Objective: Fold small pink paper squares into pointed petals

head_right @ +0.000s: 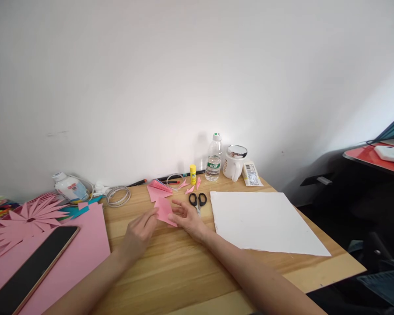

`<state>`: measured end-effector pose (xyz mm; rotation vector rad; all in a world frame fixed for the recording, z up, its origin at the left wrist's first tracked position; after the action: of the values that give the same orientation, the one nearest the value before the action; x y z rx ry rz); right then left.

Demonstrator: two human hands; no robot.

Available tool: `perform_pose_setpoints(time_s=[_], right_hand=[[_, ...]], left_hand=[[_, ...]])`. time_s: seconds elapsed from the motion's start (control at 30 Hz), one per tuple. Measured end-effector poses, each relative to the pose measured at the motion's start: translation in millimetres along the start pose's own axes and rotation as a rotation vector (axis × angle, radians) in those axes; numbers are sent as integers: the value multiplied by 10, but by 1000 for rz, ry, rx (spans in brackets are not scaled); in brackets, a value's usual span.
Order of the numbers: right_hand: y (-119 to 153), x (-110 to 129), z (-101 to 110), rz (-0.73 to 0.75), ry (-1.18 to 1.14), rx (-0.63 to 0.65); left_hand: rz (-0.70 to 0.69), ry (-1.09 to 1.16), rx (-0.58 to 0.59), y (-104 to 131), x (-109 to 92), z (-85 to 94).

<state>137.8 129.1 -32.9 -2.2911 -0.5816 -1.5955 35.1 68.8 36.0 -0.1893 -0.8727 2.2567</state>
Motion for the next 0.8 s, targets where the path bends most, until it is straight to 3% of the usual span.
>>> perform_pose_setpoints(time_s=[0.07,0.13,0.2,0.27,0.33,0.37,0.43,0.5,0.67,0.8], right_hand=[[-6,-17,-14,-6,82,18],[-21,-41,-5,-14,124,1],[-35,-59,20,-15,157,-38],[-44,-61,37,3,204,-69],[-49,-64,35,22,233,-75],[-49,-68,29,28,234,-70],[-47,-86,7,27,231,-52],[-42,-98,-24,16,246,-31],[-37,-60,-52,-4,348,-61],[-35,-72,-8,-44,343,-115]], left_hand=[[-19,65,28,12,-59,10],[85,186,-3,-2,7,46],[346,366,-92,7,210,78],[715,620,-143,101,445,-4],[1018,954,-73,210,512,-216],[1103,1126,-9,233,473,-319],[1159,1407,102,231,355,-443],[1166,1532,153,236,293,-484],[1213,1559,178,355,313,-535],[1226,1580,130,429,364,-533]])
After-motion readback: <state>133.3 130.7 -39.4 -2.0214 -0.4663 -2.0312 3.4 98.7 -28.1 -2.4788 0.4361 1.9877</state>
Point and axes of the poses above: each hand's wrist, its own y-axis away from the middle knuckle, its own z-axis out of the back of the hand, x = y × z, the point moved 8 cm from there along -y, towards the middle knuckle, and after that the axes turned 4 degrees about y, right-handed, at the moved point
